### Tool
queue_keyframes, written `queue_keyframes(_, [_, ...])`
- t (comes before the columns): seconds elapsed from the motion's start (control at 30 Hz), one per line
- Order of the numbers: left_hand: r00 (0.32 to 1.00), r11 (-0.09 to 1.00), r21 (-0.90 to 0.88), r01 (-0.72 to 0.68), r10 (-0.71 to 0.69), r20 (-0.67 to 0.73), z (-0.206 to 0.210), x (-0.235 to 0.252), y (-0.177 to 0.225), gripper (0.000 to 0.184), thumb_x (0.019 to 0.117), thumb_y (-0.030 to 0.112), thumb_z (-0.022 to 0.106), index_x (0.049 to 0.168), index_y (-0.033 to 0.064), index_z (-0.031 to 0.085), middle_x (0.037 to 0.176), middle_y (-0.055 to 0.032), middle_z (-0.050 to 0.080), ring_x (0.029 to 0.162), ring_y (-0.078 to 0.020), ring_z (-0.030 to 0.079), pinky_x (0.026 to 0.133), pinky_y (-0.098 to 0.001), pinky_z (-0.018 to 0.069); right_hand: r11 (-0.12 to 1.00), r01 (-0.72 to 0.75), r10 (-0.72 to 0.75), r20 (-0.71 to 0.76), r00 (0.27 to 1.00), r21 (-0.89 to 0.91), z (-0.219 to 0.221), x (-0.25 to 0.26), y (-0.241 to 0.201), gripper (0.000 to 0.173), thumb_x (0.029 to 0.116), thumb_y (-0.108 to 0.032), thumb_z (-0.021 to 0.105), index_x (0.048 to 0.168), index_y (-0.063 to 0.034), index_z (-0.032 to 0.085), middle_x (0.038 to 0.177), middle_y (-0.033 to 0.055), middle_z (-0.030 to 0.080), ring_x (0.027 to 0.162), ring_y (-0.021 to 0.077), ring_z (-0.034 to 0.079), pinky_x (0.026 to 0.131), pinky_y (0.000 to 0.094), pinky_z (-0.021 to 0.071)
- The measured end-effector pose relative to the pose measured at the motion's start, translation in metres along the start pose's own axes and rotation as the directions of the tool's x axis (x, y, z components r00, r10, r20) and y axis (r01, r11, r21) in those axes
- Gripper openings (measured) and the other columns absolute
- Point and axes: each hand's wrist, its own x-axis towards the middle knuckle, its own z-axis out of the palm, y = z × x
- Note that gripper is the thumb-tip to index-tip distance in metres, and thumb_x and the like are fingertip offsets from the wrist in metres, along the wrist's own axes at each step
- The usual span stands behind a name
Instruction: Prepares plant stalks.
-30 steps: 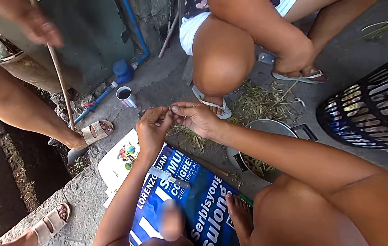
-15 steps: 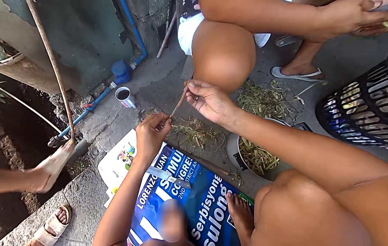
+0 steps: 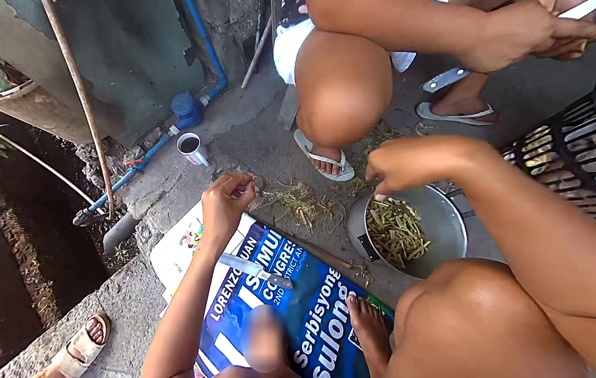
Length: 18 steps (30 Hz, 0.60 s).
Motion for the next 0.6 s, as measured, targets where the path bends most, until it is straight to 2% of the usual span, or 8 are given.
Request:
queue_keyframes(0.03, [1.000, 1.000, -0.002, -0.023, 0.023, -0.005, 0.001, 0.001, 0.002, 0.011, 0.0908, 0.010, 0.073, 0.099, 0.0040, 0.077, 0.092, -0.0070, 0.072, 0.073, -0.0080, 0.068, 0.067, -0.0229, 0.0559, 1.000, -0.013, 0.012, -0.009, 1.000, -0.022, 0.004, 0.006, -0.005, 0.023, 0.0935, -0.022, 0.077, 0.093, 0.0012, 0.075, 0.086, 0.0190, 0.069, 0.087, 0.0383, 0.066, 0.082, 0.0607, 0.0504])
queue_keyframes(0.1, [0.996, 0.996, -0.007, -0.086, 0.086, -0.010, 0.002, 0.001, 0.008, 0.011, 0.0904, 0.010, 0.073, 0.099, 0.0043, 0.077, 0.094, -0.0065, 0.073, 0.077, -0.0073, 0.069, 0.070, -0.0218, 0.0571, 0.985, 0.163, -0.147, -0.225, 0.963, 0.054, 0.007, 0.013, -0.017, 0.022, 0.0979, -0.023, 0.071, 0.102, -0.0029, 0.077, 0.091, 0.0160, 0.070, 0.088, 0.0338, 0.067, 0.084, 0.0561, 0.0524])
queue_keyframes(0.17, [0.985, 0.985, -0.018, -0.171, 0.171, -0.018, 0.005, 0.000, 0.012, 0.010, 0.0898, 0.009, 0.073, 0.098, 0.0039, 0.077, 0.097, -0.0074, 0.073, 0.080, -0.0084, 0.069, 0.071, -0.0217, 0.0580, 0.887, 0.423, -0.277, -0.519, 0.809, 0.186, 0.013, 0.022, -0.034, 0.026, 0.1006, -0.021, 0.066, 0.119, -0.0046, 0.076, 0.102, 0.0137, 0.070, 0.089, 0.0245, 0.067, 0.083, 0.0440, 0.0547])
queue_keyframes(0.23, [0.968, 0.969, -0.020, -0.248, 0.247, -0.031, 0.007, 0.000, 0.016, 0.010, 0.0887, 0.008, 0.074, 0.097, 0.0027, 0.077, 0.098, -0.0094, 0.073, 0.083, -0.0105, 0.070, 0.073, -0.0226, 0.0588, 0.760, 0.578, -0.273, -0.660, 0.700, 0.298, 0.017, 0.031, -0.055, 0.030, 0.1002, -0.019, 0.066, 0.125, -0.0046, 0.073, 0.112, 0.0125, 0.066, 0.084, 0.0145, 0.062, 0.076, 0.0298, 0.0532])
queue_keyframes(0.3, [0.952, 0.953, -0.010, -0.304, 0.303, -0.050, 0.007, -0.001, 0.020, 0.009, 0.0878, 0.007, 0.074, 0.095, 0.0023, 0.077, 0.098, -0.0099, 0.073, 0.085, -0.0116, 0.070, 0.076, -0.0228, 0.0585, 0.707, 0.596, -0.250, -0.654, 0.714, 0.380, 0.018, 0.034, -0.071, 0.030, 0.1003, -0.016, 0.066, 0.127, -0.0042, 0.071, 0.120, 0.0124, 0.061, 0.082, 0.0110, 0.058, 0.072, 0.0251, 0.0507])
queue_keyframes(0.43, [0.927, 0.930, 0.018, -0.367, 0.367, -0.071, 0.006, -0.002, 0.023, 0.009, 0.0874, 0.007, 0.075, 0.095, 0.0021, 0.078, 0.098, -0.0100, 0.074, 0.087, -0.0125, 0.070, 0.078, -0.0225, 0.0575, 0.707, 0.595, -0.214, -0.686, 0.695, 0.382, 0.024, 0.040, -0.082, 0.012, 0.0979, -0.010, 0.068, 0.102, -0.0048, 0.077, 0.117, 0.0123, 0.065, 0.093, 0.0183, 0.063, 0.080, 0.0321, 0.0535])
queue_keyframes(0.5, [0.926, 0.929, 0.011, -0.369, 0.369, -0.077, 0.004, -0.002, 0.025, 0.010, 0.0872, 0.007, 0.075, 0.095, 0.0017, 0.077, 0.097, -0.0101, 0.073, 0.086, -0.0120, 0.070, 0.078, -0.0220, 0.0576, 0.690, 0.612, -0.223, -0.691, 0.688, 0.387, 0.023, 0.040, -0.080, 0.011, 0.0972, -0.011, 0.068, 0.098, -0.0045, 0.078, 0.114, 0.0109, 0.066, 0.100, 0.0187, 0.062, 0.086, 0.0325, 0.0515])
queue_keyframes(0.6, [0.937, 0.936, -0.058, -0.347, 0.342, -0.076, 0.004, -0.001, 0.025, 0.010, 0.0864, 0.006, 0.075, 0.095, 0.0013, 0.077, 0.097, -0.0093, 0.073, 0.084, -0.0093, 0.069, 0.076, -0.0205, 0.0576, 0.634, 0.629, -0.224, -0.671, 0.707, 0.451, 0.020, 0.039, -0.075, 0.009, 0.0958, -0.010, 0.070, 0.095, -0.0054, 0.078, 0.108, 0.0078, 0.066, 0.091, 0.0095, 0.061, 0.077, 0.0234, 0.0504])
